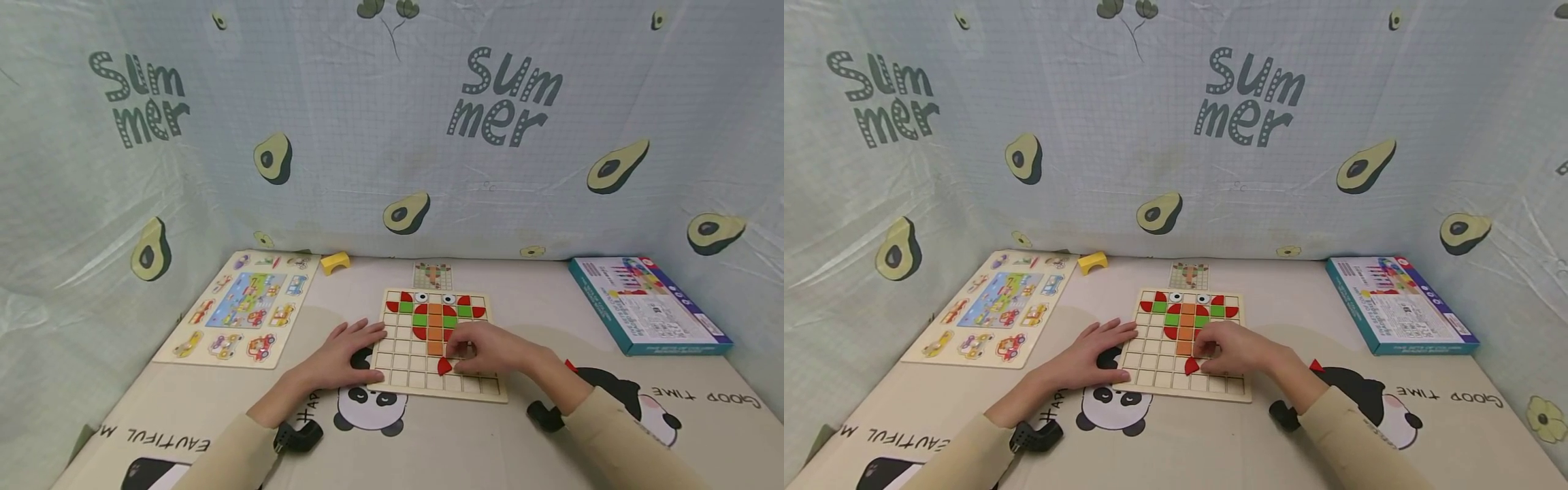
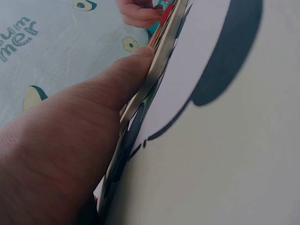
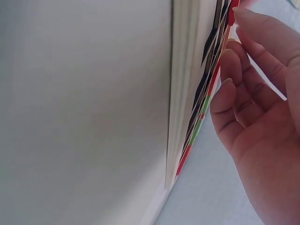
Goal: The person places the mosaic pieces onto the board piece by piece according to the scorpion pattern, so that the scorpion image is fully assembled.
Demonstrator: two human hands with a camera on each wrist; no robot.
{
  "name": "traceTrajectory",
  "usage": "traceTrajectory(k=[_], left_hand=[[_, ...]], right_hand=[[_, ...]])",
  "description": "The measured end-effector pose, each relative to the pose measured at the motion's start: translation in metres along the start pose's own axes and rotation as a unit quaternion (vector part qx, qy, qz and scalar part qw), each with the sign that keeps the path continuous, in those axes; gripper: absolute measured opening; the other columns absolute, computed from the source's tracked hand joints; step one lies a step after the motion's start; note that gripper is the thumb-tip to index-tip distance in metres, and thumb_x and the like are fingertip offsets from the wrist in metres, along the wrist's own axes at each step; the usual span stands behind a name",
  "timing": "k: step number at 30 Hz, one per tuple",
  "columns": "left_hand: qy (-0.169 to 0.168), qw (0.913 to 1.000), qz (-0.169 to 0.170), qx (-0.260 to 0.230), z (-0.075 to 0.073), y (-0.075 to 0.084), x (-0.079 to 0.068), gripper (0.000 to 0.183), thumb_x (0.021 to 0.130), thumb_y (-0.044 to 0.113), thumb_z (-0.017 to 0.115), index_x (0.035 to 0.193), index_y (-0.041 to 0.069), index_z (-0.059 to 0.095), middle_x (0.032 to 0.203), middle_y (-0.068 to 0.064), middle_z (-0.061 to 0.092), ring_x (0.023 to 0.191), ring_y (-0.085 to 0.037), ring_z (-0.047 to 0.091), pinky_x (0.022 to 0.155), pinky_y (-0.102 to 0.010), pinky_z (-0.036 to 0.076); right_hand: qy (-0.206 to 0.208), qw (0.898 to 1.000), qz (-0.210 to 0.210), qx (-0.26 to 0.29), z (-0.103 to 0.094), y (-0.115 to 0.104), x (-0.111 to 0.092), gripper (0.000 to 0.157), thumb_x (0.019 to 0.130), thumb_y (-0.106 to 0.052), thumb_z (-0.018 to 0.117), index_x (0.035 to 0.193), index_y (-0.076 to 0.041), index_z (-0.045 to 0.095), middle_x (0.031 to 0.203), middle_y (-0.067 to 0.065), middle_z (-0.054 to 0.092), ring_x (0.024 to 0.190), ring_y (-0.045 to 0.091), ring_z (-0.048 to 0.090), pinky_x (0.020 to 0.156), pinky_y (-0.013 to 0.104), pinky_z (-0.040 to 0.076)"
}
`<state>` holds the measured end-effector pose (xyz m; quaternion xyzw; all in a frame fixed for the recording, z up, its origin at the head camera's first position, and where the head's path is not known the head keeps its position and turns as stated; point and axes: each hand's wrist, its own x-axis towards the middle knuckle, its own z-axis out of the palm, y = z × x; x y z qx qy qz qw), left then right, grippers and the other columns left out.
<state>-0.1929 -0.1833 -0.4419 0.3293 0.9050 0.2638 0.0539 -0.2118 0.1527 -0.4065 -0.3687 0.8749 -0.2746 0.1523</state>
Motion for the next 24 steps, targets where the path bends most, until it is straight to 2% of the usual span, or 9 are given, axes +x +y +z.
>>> traceTrajectory(k=[13,24], left_hand=[[0.004,1.0000,0.000,-0.001,0.000,0.000,0.000,0.079,0.090,0.053,0.071,0.152,0.012,0.047,0.160,-0.003,0.038,0.151,-0.033,0.019,0.119,-0.059,0.006],[0.003,1.0000,-0.002,-0.001,0.001,-0.001,0.000,0.079,0.090,0.053,0.071,0.152,0.012,0.047,0.160,-0.003,0.037,0.151,-0.033,0.019,0.118,-0.060,0.007]], right_hand=[[-0.005,1.000,-0.007,-0.020,0.001,-0.003,0.013,0.008,0.093,-0.014,0.075,0.096,-0.021,0.073,0.089,-0.012,0.061,0.085,0.013,0.057,0.077,0.028,0.052],[0.000,1.000,0.010,-0.010,0.002,-0.005,0.010,0.009,0.090,-0.022,0.079,0.095,-0.023,0.071,0.088,-0.011,0.061,0.084,0.014,0.056,0.075,0.028,0.051]])
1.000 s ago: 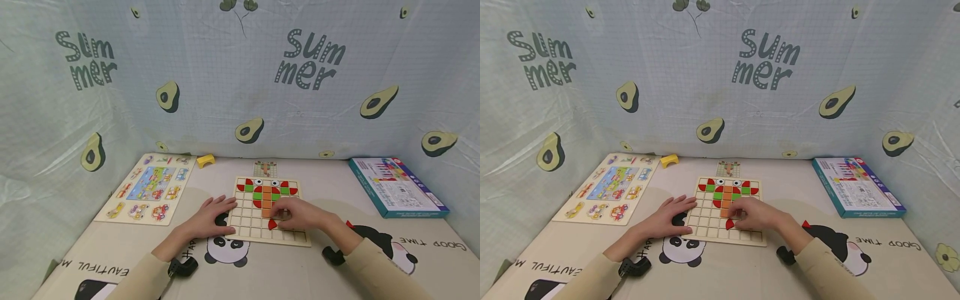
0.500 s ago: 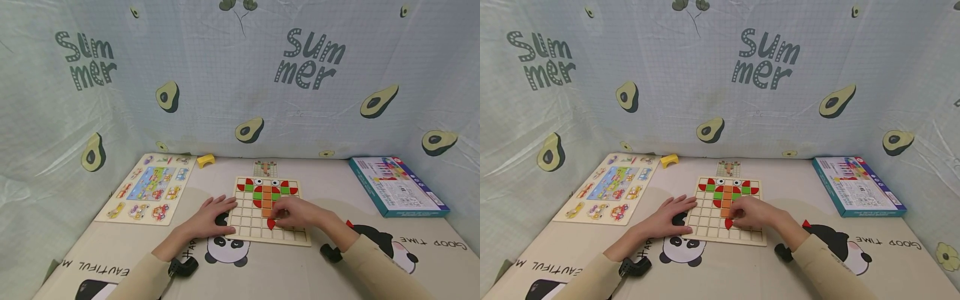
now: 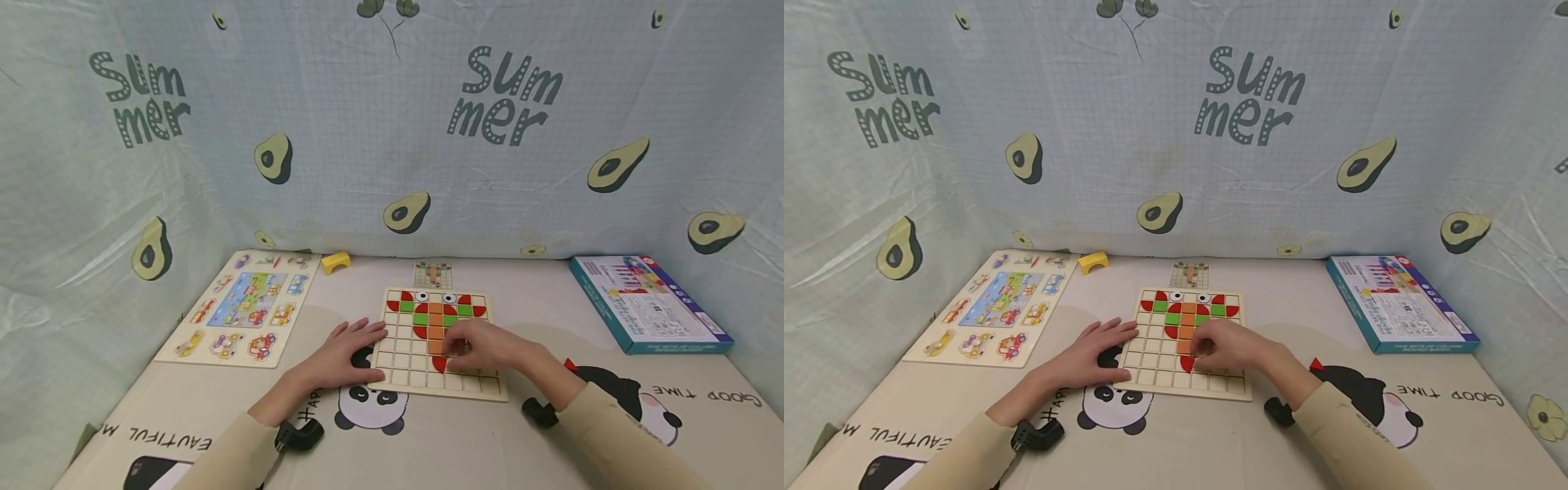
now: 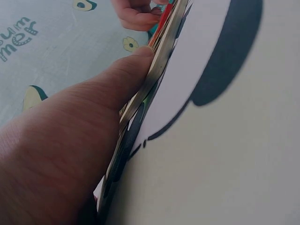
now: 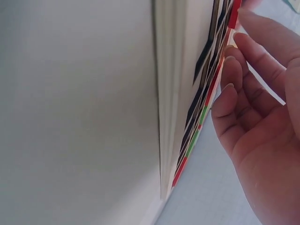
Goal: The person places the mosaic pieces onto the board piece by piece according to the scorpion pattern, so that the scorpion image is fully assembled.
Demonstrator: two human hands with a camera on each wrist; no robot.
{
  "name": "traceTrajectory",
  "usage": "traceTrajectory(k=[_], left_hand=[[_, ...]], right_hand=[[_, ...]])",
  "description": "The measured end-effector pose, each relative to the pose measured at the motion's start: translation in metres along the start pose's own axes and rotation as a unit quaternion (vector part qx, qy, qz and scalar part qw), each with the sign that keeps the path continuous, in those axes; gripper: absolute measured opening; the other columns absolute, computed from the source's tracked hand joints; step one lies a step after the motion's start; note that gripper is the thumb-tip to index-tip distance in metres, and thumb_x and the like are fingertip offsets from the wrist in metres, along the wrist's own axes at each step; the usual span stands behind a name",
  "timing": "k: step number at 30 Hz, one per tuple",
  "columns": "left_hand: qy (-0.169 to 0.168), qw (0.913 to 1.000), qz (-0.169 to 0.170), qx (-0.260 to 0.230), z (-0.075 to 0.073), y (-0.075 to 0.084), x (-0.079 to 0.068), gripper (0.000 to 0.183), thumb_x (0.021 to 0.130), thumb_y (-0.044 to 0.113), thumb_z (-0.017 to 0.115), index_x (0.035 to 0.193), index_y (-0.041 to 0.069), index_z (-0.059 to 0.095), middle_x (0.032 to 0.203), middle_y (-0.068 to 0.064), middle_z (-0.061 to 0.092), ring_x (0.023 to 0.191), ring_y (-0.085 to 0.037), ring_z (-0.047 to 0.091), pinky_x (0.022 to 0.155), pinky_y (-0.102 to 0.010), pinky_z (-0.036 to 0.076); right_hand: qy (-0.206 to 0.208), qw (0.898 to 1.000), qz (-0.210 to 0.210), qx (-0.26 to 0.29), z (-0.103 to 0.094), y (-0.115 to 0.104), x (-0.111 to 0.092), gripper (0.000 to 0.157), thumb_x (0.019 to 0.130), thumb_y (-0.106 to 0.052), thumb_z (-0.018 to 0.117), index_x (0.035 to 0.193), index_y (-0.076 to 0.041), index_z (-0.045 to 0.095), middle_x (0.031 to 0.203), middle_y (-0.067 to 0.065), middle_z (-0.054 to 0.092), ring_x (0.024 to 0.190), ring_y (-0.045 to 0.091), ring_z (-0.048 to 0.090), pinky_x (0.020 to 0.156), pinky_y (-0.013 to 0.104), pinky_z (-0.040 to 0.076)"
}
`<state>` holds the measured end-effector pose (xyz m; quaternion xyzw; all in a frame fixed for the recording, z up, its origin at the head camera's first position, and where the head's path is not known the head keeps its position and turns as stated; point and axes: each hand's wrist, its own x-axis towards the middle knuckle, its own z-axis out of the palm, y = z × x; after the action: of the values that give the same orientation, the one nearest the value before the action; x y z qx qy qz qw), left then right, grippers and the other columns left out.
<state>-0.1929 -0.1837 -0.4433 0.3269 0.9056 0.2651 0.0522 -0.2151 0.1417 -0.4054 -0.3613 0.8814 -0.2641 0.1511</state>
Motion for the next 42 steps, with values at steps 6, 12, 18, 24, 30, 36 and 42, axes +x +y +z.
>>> traceTrajectory(k=[6,12,18,24,30,36,42], left_hand=[[-0.002,1.0000,0.000,-0.001,0.0012,-0.0008,-0.0005,0.079,0.090,0.054,0.070,0.153,0.012,0.046,0.160,-0.003,0.037,0.151,-0.033,0.018,0.118,-0.060,0.007],[-0.001,1.0000,-0.001,-0.001,0.0026,0.0014,-0.0002,0.079,0.089,0.052,0.072,0.152,0.012,0.047,0.160,-0.003,0.037,0.151,-0.034,0.019,0.119,-0.059,0.006],[-0.003,1.0000,-0.004,-0.001,0.0034,0.0017,0.0001,0.080,0.089,0.054,0.071,0.153,0.012,0.047,0.160,-0.003,0.037,0.151,-0.034,0.019,0.119,-0.059,0.006],[0.001,1.0000,-0.003,-0.001,0.0018,0.0009,-0.0006,0.079,0.089,0.052,0.072,0.152,0.012,0.047,0.160,-0.004,0.037,0.151,-0.034,0.019,0.119,-0.059,0.007],[-0.001,1.0000,-0.005,0.001,0.0017,0.0004,-0.0003,0.080,0.089,0.053,0.072,0.153,0.012,0.047,0.160,-0.003,0.037,0.151,-0.034,0.019,0.119,-0.059,0.006],[-0.001,1.0000,-0.002,0.004,0.0010,0.0005,0.0004,0.079,0.089,0.053,0.072,0.153,0.012,0.047,0.160,-0.003,0.037,0.151,-0.033,0.018,0.119,-0.059,0.006],[-0.002,1.0000,-0.001,0.004,0.0001,0.0003,0.0011,0.079,0.089,0.053,0.071,0.152,0.013,0.047,0.160,-0.003,0.037,0.151,-0.033,0.018,0.119,-0.059,0.006]], right_hand=[[0.001,1.000,0.007,-0.009,0.0039,-0.0044,0.0022,0.011,0.089,-0.025,0.080,0.092,-0.025,0.070,0.084,-0.012,0.060,0.081,0.012,0.056,0.072,0.028,0.051],[0.006,1.000,-0.007,-0.012,0.0056,-0.0060,0.0029,0.008,0.090,-0.018,0.077,0.090,-0.022,0.070,0.083,-0.012,0.060,0.078,0.011,0.056,0.070,0.028,0.051],[0.004,1.000,-0.006,-0.009,0.0065,-0.0060,0.0021,0.009,0.089,-0.020,0.078,0.091,-0.023,0.070,0.083,-0.013,0.060,0.078,0.011,0.056,0.070,0.028,0.051],[0.007,1.000,-0.014,-0.023,0.0061,-0.0080,0.0040,0.013,0.087,-0.026,0.082,0.090,-0.023,0.070,0.082,-0.013,0.059,0.077,0.011,0.056,0.069,0.027,0.051],[0.004,0.999,-0.031,-0.030,0.0054,-0.0094,0.0065,0.013,0.088,-0.025,0.082,0.091,-0.020,0.070,0.082,-0.013,0.058,0.077,0.011,0.054,0.068,0.027,0.050],[0.001,0.999,-0.031,-0.041,0.0061,-0.0089,0.0081,0.013,0.088,-0.024,0.081,0.090,-0.020,0.069,0.081,-0.012,0.057,0.076,0.011,0.053,0.067,0.026,0.048],[0.005,0.998,-0.021,-0.052,0.0062,-0.0087,0.0085,0.015,0.088,-0.024,0.081,0.087,-0.020,0.067,0.079,-0.009,0.056,0.075,0.010,0.051,0.066,0.026,0.046]])
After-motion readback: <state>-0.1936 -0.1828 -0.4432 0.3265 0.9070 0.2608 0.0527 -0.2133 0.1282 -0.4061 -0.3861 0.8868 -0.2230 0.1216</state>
